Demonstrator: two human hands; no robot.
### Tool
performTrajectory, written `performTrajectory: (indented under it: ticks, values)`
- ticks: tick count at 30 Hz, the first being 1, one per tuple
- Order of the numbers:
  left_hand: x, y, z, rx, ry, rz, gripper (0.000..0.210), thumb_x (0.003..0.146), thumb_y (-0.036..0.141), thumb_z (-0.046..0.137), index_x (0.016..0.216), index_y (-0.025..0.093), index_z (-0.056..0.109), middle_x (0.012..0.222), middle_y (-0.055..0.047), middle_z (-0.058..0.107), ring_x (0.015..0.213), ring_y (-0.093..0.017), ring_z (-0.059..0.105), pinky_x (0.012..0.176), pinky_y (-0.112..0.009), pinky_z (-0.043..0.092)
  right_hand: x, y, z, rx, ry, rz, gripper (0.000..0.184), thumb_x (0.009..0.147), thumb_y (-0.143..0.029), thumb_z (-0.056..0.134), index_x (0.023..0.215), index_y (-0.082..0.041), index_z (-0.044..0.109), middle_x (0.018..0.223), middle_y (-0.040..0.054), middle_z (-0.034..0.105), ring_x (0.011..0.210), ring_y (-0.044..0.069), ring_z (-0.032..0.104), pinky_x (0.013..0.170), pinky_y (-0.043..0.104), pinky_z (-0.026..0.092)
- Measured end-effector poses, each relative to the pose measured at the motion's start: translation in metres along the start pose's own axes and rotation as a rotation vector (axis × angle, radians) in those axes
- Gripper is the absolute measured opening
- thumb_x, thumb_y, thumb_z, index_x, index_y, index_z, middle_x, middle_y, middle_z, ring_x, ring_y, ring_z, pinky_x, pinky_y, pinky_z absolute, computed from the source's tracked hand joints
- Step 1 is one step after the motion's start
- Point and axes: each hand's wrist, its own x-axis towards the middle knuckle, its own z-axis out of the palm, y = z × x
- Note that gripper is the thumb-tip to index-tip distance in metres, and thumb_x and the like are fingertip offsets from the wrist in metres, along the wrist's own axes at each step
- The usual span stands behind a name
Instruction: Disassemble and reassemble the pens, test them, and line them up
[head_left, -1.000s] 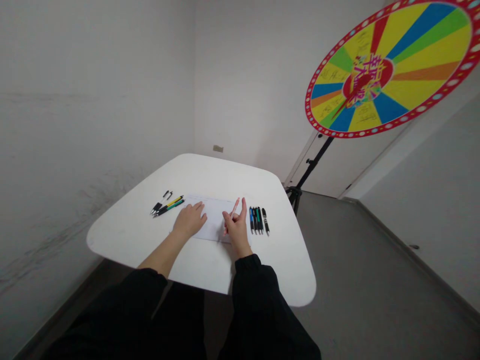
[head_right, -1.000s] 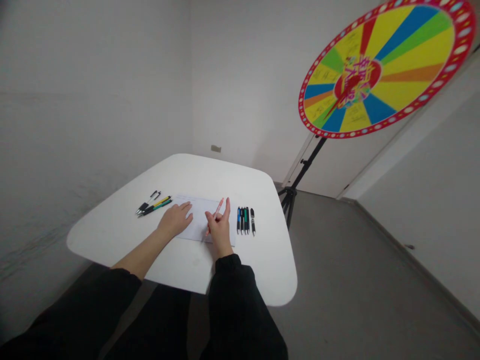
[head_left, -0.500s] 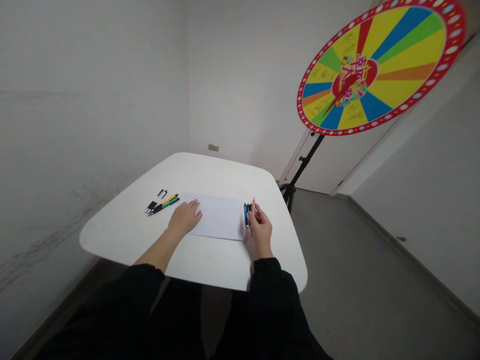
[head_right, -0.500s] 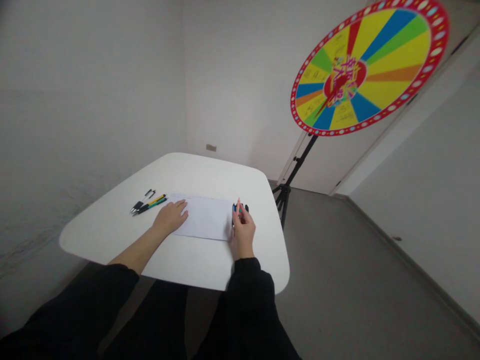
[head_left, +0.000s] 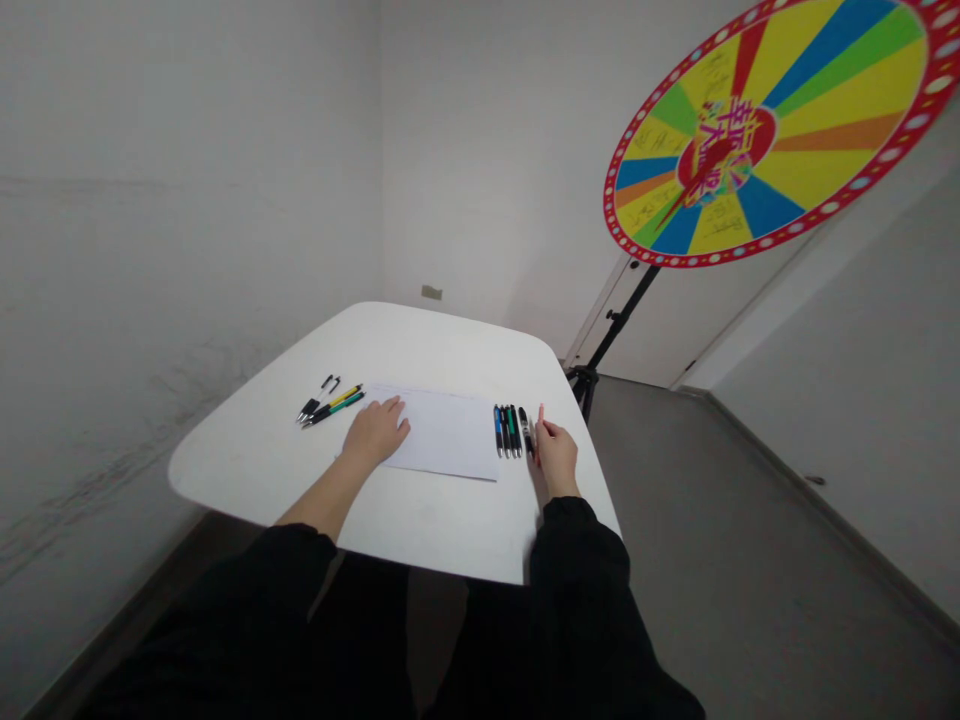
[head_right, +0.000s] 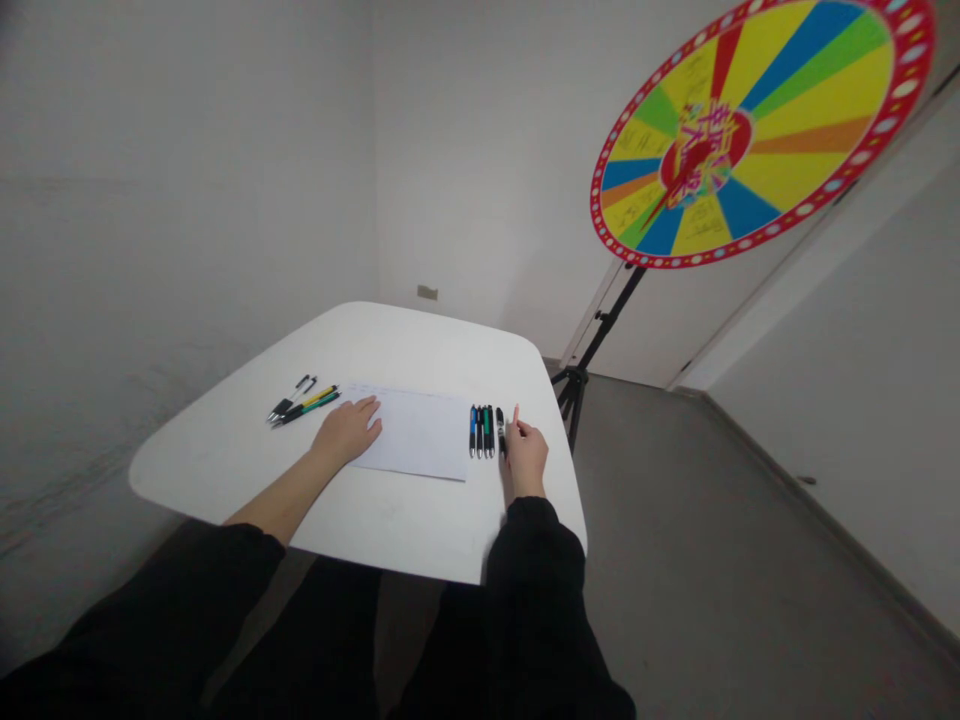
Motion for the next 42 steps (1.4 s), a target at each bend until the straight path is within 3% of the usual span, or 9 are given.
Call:
performTrajectory:
  ticks: [4,8,15,24,28,34,42]
  values:
    - [0.0,0.0,0.001,-0.01,-0.005,-0.006,0.047,0.102,0.035,0.044,0.143,0.019,0.059,0.156,-0.01,0.056,0.124,-0.031,0.061,0.104,-0.044,0.048,0.006,-0.004,0.0,0.009,-0.041,0.031,0.057,0.089,-0.054,0.055,0.104,-0.006,0.082,0.048,0.0039,0.062,0.049,0.021,0.058,0.058,0.032,0.044]
    - [-0.001,0.001,0.0,-0.024,-0.007,-0.007,0.048,0.102,0.035,0.043,0.143,0.018,0.059,0.156,-0.01,0.055,0.124,-0.032,0.06,0.104,-0.046,0.048,0.01,-0.005,0.002,-0.001,-0.012,0.037,0.06,0.087,-0.059,0.06,0.106,-0.006,0.081,0.06,0.0093,0.071,0.055,0.022,0.062,0.058,0.032,0.045]
    - [-0.002,0.003,-0.005,-0.014,-0.011,-0.016,0.047,0.102,0.034,0.043,0.143,0.019,0.06,0.156,-0.009,0.056,0.125,-0.031,0.06,0.104,-0.044,0.048,0.015,-0.002,0.006,-0.119,0.001,0.014,0.055,0.086,-0.064,0.061,0.088,-0.013,0.081,0.08,0.0139,0.078,0.074,0.025,0.069,0.068,0.032,0.046]
    - [-0.002,0.003,-0.005,-0.015,-0.017,-0.017,0.046,0.102,0.035,0.044,0.142,0.019,0.06,0.156,-0.009,0.055,0.126,-0.031,0.06,0.104,-0.044,0.048,0.02,0.004,0.006,-0.122,-0.035,0.023,0.064,0.083,-0.072,0.06,0.084,-0.012,0.081,0.073,0.0147,0.077,0.073,0.026,0.069,0.068,0.033,0.045]
    - [-0.001,0.003,-0.005,-0.041,0.001,-0.008,0.044,0.101,0.033,0.045,0.139,0.017,0.062,0.151,-0.013,0.058,0.124,-0.031,0.06,0.103,-0.044,0.048,0.02,0.004,0.004,-0.129,-0.043,0.012,0.061,0.086,-0.068,0.057,0.082,-0.012,0.08,0.073,0.0147,0.076,0.075,0.026,0.068,0.069,0.033,0.044]
    - [-0.002,0.005,-0.009,-0.074,0.03,-0.029,0.035,0.099,0.031,0.049,0.124,0.012,0.066,0.126,-0.017,0.062,0.111,-0.03,0.064,0.095,-0.04,0.05,0.018,0.006,0.001,-0.238,-0.007,-0.031,0.056,0.094,-0.052,0.041,0.07,-0.015,0.076,0.068,0.0141,0.072,0.07,0.026,0.062,0.07,0.034,0.04]
    - [0.001,0.001,-0.012,-0.099,-0.039,-0.034,0.036,0.098,0.033,0.054,0.123,0.01,0.066,0.125,-0.018,0.06,0.111,-0.03,0.064,0.096,-0.039,0.05,0.016,0.01,0.0,-0.094,0.07,0.017,0.059,0.091,-0.056,0.04,0.086,-0.012,0.079,0.078,0.0164,0.076,0.08,0.03,0.066,0.076,0.037,0.042]
